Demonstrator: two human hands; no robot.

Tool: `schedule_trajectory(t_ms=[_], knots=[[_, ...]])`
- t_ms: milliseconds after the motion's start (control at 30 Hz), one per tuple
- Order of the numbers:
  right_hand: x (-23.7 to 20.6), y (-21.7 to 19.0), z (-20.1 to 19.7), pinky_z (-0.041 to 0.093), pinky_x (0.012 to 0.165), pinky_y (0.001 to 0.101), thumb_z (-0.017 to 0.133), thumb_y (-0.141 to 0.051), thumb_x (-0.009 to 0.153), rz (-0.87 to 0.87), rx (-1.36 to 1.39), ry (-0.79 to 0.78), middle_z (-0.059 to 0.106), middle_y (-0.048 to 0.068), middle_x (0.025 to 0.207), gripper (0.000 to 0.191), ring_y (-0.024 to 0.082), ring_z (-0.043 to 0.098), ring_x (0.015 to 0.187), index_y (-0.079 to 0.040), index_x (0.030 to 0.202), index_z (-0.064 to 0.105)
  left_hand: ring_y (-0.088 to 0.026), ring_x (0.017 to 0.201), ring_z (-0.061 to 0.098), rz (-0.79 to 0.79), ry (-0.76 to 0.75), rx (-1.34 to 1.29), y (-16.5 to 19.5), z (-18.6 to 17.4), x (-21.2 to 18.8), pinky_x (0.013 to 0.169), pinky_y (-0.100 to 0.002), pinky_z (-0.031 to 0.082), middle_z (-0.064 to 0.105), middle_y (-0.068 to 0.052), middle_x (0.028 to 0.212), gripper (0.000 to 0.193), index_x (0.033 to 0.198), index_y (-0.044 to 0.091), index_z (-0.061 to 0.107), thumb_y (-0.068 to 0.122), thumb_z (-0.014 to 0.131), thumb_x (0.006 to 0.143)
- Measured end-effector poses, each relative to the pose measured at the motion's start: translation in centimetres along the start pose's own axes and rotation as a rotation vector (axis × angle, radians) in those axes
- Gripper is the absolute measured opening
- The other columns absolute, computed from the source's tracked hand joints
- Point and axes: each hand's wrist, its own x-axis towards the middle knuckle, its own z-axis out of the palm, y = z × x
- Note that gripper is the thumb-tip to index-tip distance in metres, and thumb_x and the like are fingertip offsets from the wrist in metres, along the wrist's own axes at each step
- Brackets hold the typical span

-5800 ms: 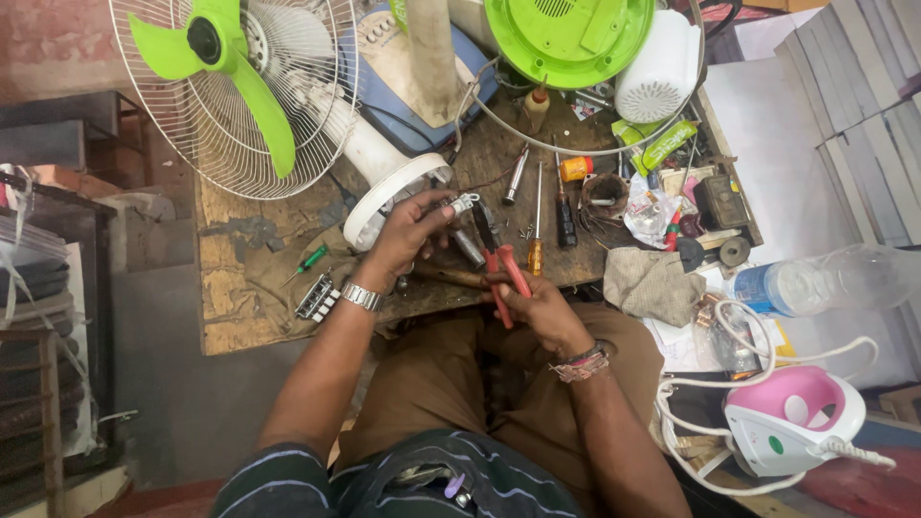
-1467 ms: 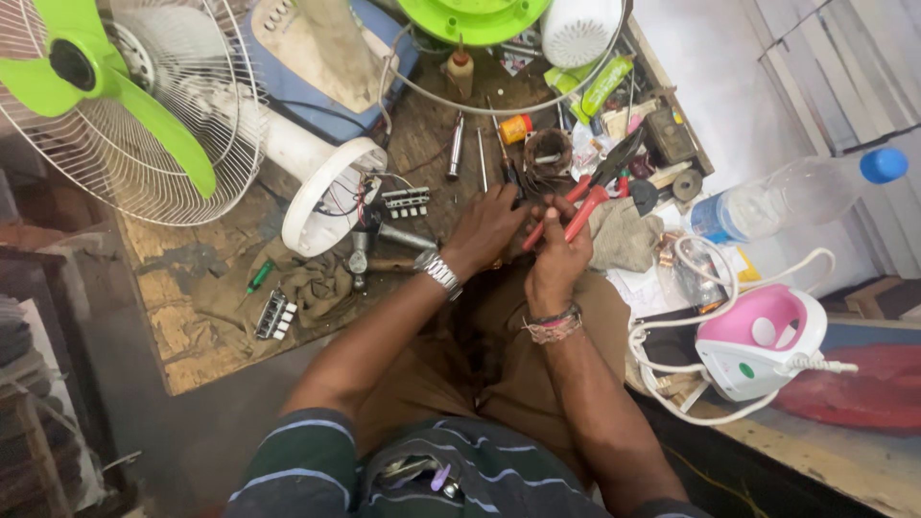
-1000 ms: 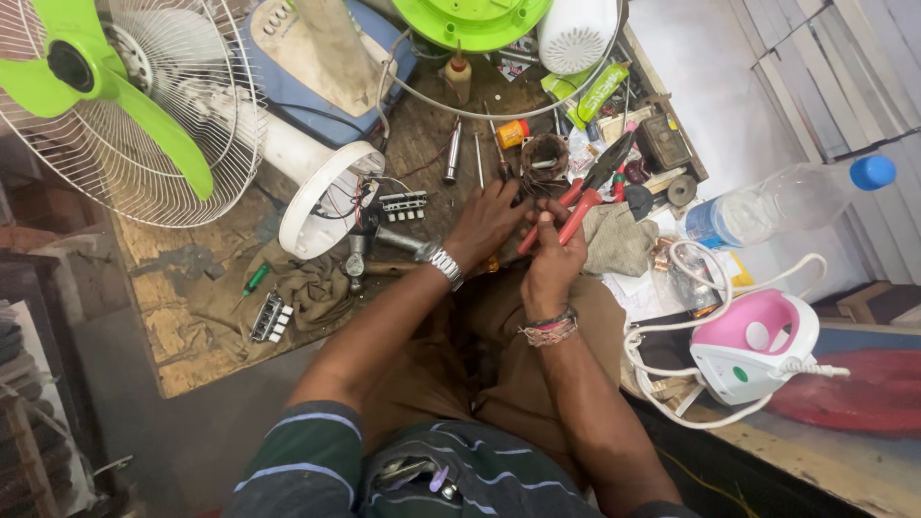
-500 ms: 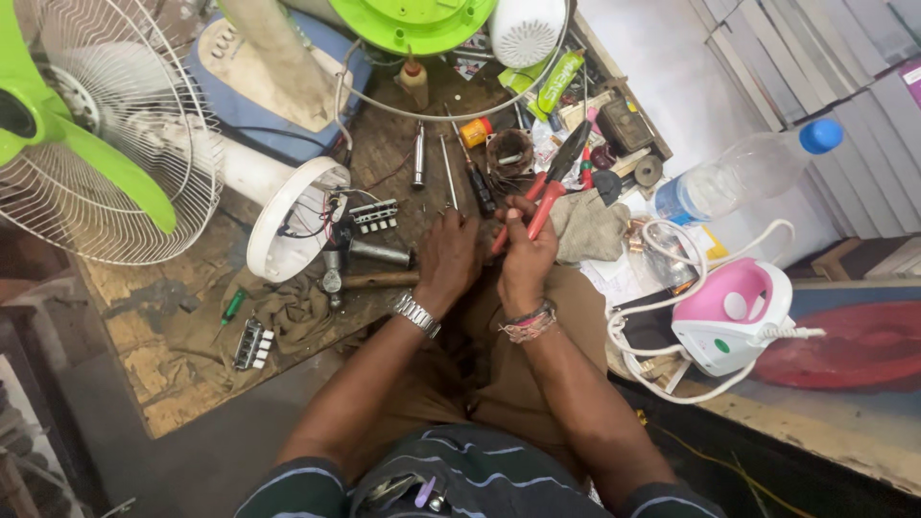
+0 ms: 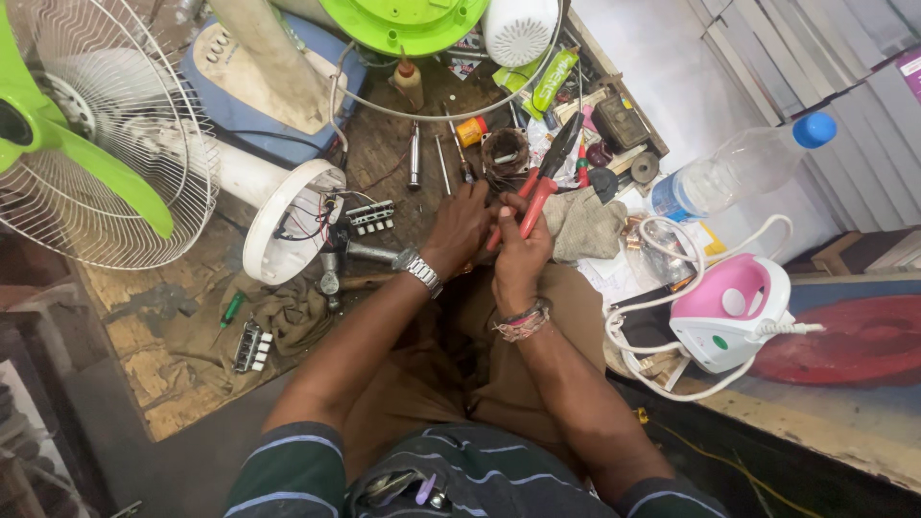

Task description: The person uses pliers and a screwdriver to disassemble a small electrical component on a cluttered workbench. They remove parts, adjust internal elements, and reassemble the component while handling wires and small metal pieces.

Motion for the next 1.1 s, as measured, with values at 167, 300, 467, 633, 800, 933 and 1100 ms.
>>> schedule_trajectory(t_ms=[167, 300, 467, 633, 800, 933, 1100], knots=[[0.0, -0.3, 0.2, 0.053, 0.069, 0.0243, 0.066, -0.005, 0.099, -0.019, -0.020, -0.015, 0.070, 0.005, 0.106, 0.024, 0.009, 0.062, 0.081, 0.005, 0.121, 0.064, -0.034, 0.095, 0.058, -0.072, 0.015, -0.110, -0.2, -0.8, -0.6, 0.073, -0.046, 0.049, 0.053, -0.013, 0.107, 0.019, 0.110, 0.010, 0.069, 0.018, 0.066, 0.094], [-0.2, -1.0, 0.5, 0.047, 0.062, 0.0263, 0.066, -0.005, 0.100, 0.057, -0.050, 0.019, 0.069, 0.013, 0.096, 0.026, 0.013, 0.057, 0.070, 0.005, 0.124, 0.065, -0.033, 0.094, 0.059, -0.142, 0.124, -0.148, 0.8, -1.3, -1.9, 0.074, -0.047, 0.049, 0.056, -0.012, 0.100, 0.021, 0.109, 0.008, 0.069, 0.015, 0.067, 0.089], [-1.8, -2.6, 1.1, 0.053, 0.100, 0.0339, 0.063, -0.004, 0.104, -0.410, -0.433, -0.085, 0.069, 0.015, 0.123, 0.028, 0.022, 0.067, 0.113, 0.007, 0.131, 0.060, -0.033, 0.099, 0.060, -0.059, 0.211, -0.182, 2.0, -0.8, -2.3, 0.080, -0.048, 0.049, 0.063, -0.009, 0.101, 0.016, 0.100, 0.011, 0.066, 0.020, 0.065, 0.087], [-2.5, -4.1, 1.3, 0.049, 0.113, 0.0359, 0.061, -0.001, 0.107, -0.483, -0.347, -0.111, 0.060, 0.015, 0.138, 0.025, 0.024, 0.061, 0.129, 0.006, 0.131, 0.060, -0.036, 0.095, 0.062, -0.307, 0.006, -0.585, 2.5, 0.9, 0.1, 0.082, -0.047, 0.046, 0.069, -0.012, 0.097, 0.021, 0.103, 0.010, 0.067, 0.028, 0.057, 0.099], [-2.5, -4.5, 1.3, 0.050, 0.110, 0.0340, 0.061, -0.001, 0.104, -0.391, -0.240, -0.074, 0.058, 0.012, 0.139, 0.032, 0.021, 0.061, 0.124, 0.006, 0.134, 0.056, -0.038, 0.093, 0.060, -0.169, 0.245, -0.573, 3.0, 2.9, 0.2, 0.081, -0.048, 0.048, 0.064, -0.015, 0.098, 0.017, 0.100, 0.009, 0.063, 0.023, 0.055, 0.096], [-2.6, -4.4, 1.5, 0.050, 0.111, 0.0349, 0.061, 0.000, 0.104, -0.425, -0.315, -0.128, 0.059, 0.012, 0.138, 0.028, 0.023, 0.060, 0.127, 0.007, 0.131, 0.059, -0.034, 0.093, 0.063, -0.187, 0.152, -0.299, 2.7, 2.6, -2.1, 0.085, -0.049, 0.051, 0.063, -0.010, 0.096, 0.014, 0.099, 0.013, 0.065, 0.025, 0.059, 0.102], [-2.4, -4.4, 1.4, 0.051, 0.109, 0.0351, 0.063, 0.000, 0.104, -0.388, -0.353, -0.153, 0.060, 0.013, 0.137, 0.025, 0.024, 0.062, 0.124, 0.006, 0.128, 0.061, -0.034, 0.086, 0.066, -0.235, 0.174, -0.161, 3.3, -1.3, -6.1, 0.070, -0.045, 0.053, 0.064, -0.014, 0.102, 0.030, 0.119, 0.011, 0.067, 0.025, 0.068, 0.093]])
